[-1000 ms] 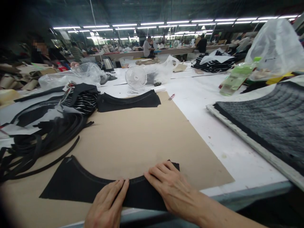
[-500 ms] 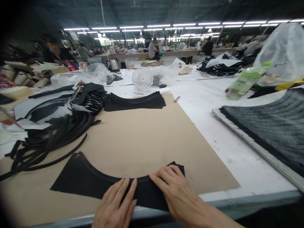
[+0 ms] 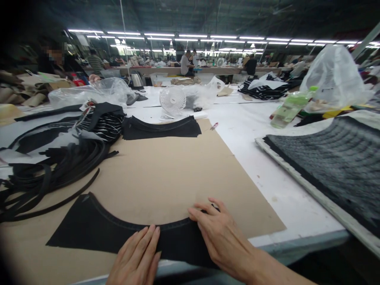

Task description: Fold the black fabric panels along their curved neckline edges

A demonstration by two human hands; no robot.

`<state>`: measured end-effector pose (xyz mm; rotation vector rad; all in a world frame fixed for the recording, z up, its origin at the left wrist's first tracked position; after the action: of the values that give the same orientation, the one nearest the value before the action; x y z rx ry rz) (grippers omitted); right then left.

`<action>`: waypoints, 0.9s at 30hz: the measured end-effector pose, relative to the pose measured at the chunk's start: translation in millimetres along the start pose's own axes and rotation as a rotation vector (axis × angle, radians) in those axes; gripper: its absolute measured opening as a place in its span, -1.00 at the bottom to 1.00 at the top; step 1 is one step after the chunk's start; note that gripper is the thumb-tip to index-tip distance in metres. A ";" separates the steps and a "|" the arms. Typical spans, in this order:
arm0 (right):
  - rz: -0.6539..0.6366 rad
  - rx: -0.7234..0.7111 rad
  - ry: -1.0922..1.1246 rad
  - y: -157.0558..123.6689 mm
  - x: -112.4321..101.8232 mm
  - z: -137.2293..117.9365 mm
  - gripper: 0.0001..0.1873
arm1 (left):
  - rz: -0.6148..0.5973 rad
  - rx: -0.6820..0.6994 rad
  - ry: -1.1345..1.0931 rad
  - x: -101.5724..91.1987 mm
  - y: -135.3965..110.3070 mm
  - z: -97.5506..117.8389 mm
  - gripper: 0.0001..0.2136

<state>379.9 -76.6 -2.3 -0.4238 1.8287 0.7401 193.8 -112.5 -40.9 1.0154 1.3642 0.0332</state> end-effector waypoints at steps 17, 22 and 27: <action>0.100 -0.150 -0.139 1.5 11.1 -7.4 -0.55 | -0.033 -0.214 -0.148 -5.8 -2.9 -3.8 -0.67; 0.099 -0.218 -0.198 -0.9 14.0 -7.5 -0.56 | 0.000 -0.334 -0.237 -21.1 -9.3 -36.9 -0.64; 0.104 -0.246 -0.257 -0.4 11.0 -12.3 -0.52 | -0.101 -0.177 -0.077 -19.2 -11.4 -49.6 -0.63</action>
<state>367.4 -84.5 -9.7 -0.3751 1.5326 1.0481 142.5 -101.6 -26.5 0.7912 1.3164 0.0382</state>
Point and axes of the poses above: each hand's wrist, its own y-axis towards the middle knuckle, its own x-axis out of the palm, z = x × y, the point moved 7 cm from there along y, towards the middle knuckle, and after that the axes turned 4 degrees about -x, right-handed, at the moved point
